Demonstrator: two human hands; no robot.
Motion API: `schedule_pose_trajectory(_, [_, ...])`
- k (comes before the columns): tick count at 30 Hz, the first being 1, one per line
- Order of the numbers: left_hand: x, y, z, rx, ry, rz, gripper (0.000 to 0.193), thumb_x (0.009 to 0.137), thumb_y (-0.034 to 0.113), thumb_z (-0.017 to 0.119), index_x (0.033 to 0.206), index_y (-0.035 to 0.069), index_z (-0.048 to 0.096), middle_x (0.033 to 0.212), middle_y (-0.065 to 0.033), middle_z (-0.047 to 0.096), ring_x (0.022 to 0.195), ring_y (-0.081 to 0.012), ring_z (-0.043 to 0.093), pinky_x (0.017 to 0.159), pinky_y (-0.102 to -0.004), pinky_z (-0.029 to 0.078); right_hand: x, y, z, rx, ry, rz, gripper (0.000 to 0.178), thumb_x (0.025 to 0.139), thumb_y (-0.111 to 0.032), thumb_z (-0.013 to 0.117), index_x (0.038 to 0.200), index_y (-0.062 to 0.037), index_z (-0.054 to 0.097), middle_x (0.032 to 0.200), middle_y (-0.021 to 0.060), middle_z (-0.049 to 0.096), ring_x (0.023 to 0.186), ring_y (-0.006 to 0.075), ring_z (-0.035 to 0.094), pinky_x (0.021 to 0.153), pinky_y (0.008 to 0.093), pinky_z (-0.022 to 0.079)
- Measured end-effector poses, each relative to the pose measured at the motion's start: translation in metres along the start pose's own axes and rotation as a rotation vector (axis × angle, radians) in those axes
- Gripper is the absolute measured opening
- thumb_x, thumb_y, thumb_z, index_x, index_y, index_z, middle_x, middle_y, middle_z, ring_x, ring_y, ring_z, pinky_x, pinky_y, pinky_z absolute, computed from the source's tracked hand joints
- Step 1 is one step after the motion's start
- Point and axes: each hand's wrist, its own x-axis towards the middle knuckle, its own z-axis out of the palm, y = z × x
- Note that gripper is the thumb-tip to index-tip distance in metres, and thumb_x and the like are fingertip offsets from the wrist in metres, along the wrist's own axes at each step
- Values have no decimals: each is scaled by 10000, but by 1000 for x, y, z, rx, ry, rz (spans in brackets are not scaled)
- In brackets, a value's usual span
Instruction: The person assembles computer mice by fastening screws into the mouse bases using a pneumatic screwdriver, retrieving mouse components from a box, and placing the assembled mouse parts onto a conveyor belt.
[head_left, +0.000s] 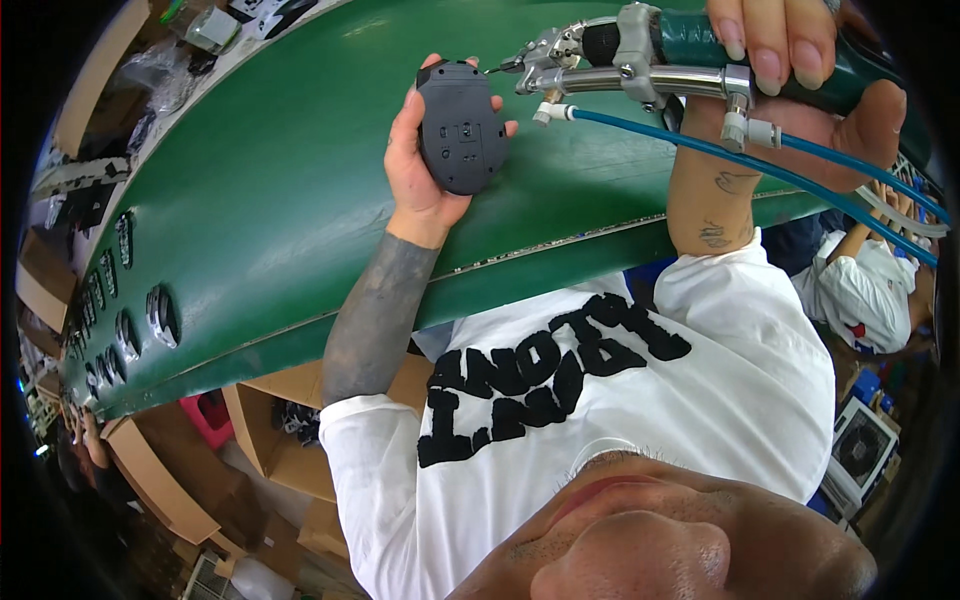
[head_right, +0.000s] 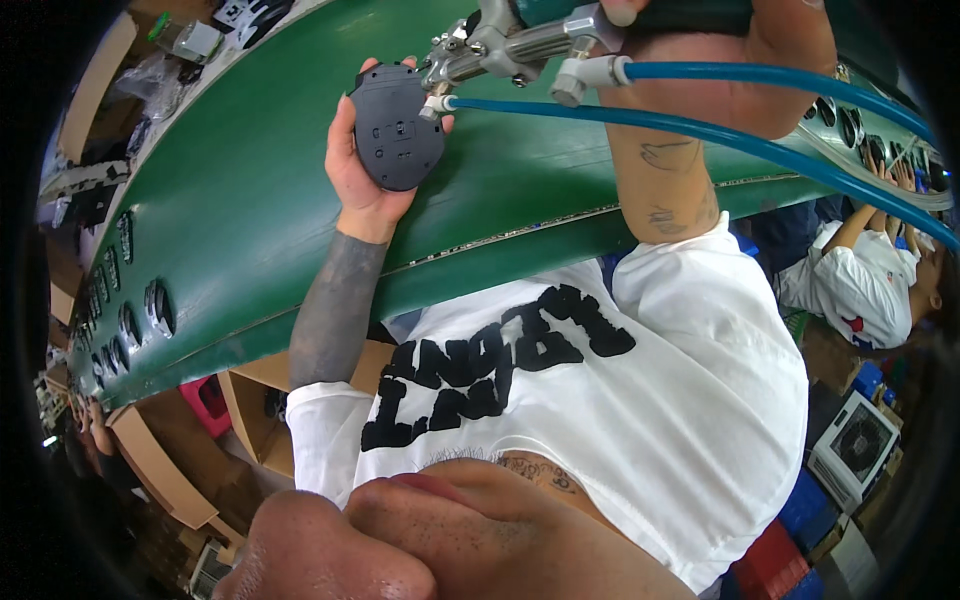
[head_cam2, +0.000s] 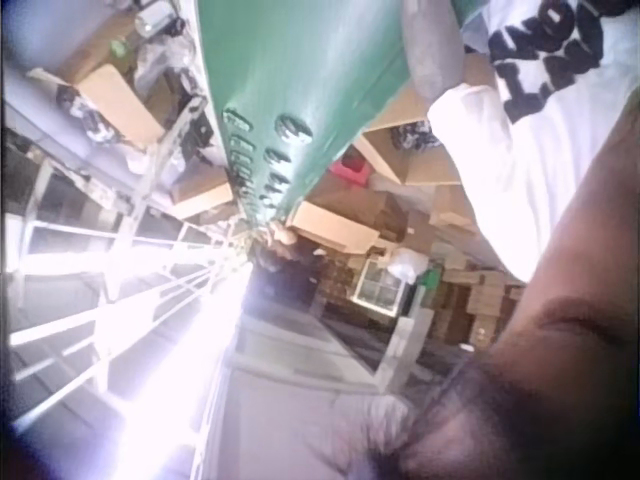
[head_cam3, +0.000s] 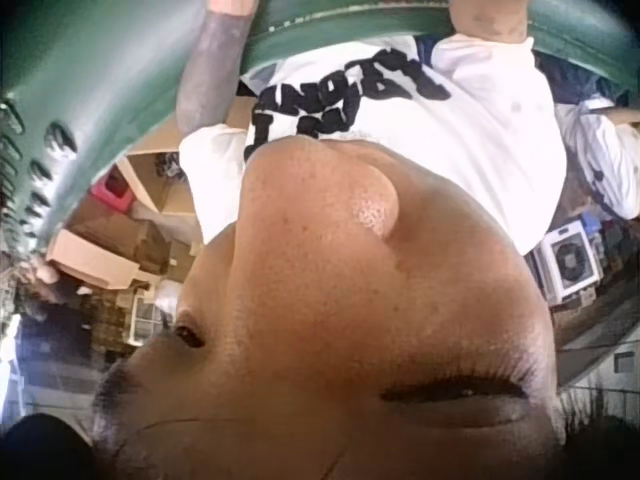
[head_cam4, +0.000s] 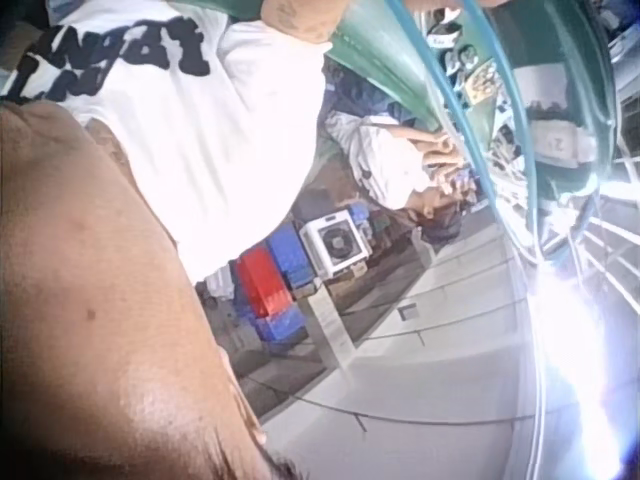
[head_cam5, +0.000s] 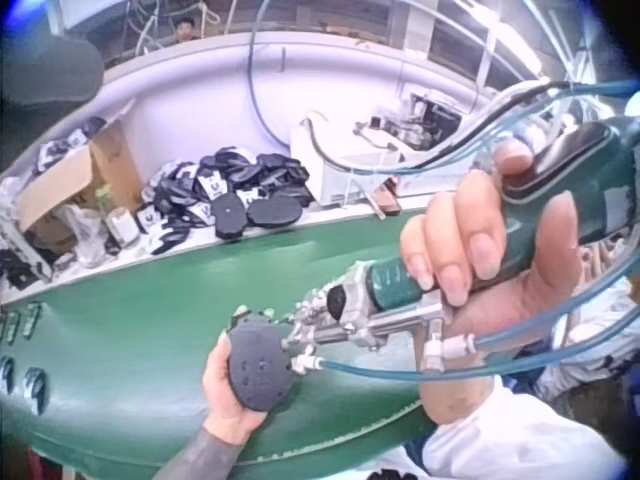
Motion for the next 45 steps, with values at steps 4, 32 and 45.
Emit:
schedule_pose_trajectory(4, [-2,2,3,12,-22,1,505,961,410,447,1397,171,356,1353,-125,448,1045,-289,577,865,-530,518,4,-1,-4,-156,-54,-2,426,988,-401,435,1254,-68,448,727,32,518,593,169,507,643,331,426])
schedule_pose_trajectory(32, [-1,-6,-5,45,13,-145,471,981,384,434,1381,139,392,1178,-122,546,992,-273,610,838,-510,546,9,-4,-25,-1,-461,166,456,807,-563,619,946,-132,563,899,22,549,909,149,491,906,256,321])
schedule_pose_trajectory(45, [-6,-6,-1,-23,-34,-196,493,985,396,435,1396,129,377,1173,-122,546,967,-275,626,840,-511,550,22,-5,-57,-82,-436,208,418,882,-481,545,1049,-99,516,865,28,542,805,146,510,799,296,365])
